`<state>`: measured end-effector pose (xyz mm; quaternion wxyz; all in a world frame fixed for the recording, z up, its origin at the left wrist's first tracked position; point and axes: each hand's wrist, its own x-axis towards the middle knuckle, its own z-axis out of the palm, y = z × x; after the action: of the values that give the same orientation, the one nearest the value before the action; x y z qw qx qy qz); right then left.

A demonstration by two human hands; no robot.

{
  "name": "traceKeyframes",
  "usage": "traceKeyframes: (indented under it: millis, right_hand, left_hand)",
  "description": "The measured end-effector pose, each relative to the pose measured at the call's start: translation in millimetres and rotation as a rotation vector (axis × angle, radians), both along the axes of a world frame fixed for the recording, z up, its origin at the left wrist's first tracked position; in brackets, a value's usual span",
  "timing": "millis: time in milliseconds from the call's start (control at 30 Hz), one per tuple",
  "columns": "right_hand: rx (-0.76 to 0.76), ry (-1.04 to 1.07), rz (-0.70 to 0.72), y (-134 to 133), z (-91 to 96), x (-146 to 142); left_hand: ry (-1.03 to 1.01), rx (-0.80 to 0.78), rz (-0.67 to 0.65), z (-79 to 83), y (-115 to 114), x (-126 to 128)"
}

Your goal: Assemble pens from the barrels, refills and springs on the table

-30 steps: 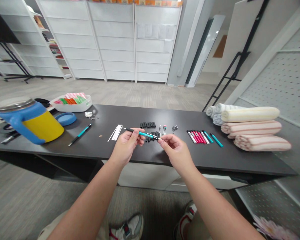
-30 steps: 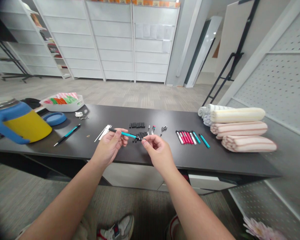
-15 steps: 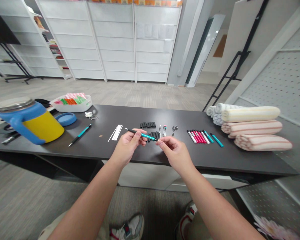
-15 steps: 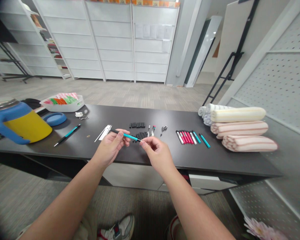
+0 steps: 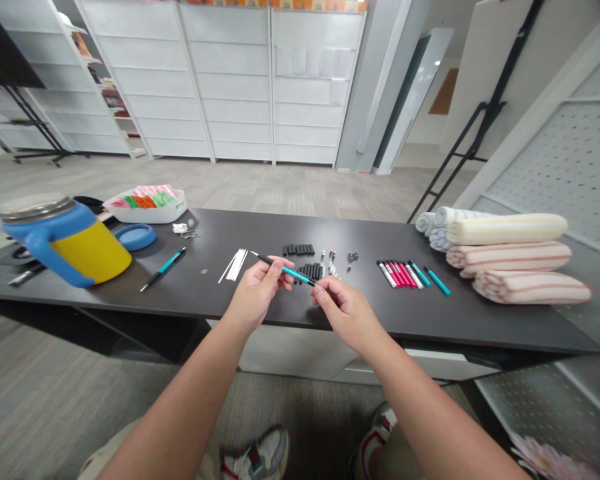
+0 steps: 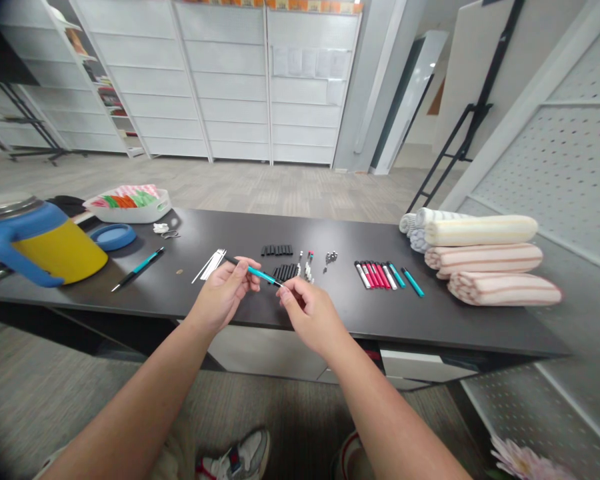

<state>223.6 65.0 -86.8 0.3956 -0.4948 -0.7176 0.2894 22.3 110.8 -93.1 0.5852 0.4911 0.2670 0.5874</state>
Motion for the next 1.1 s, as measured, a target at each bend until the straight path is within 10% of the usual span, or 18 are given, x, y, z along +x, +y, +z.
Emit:
traceKeyframes:
  millis: [1100]
  right_hand:
    - [0.064,-0.035,0.026,0.3,-0.7,-0.6]
  left_hand:
    - [0.005,0.003,0.0,0.5,0.1,0.1]
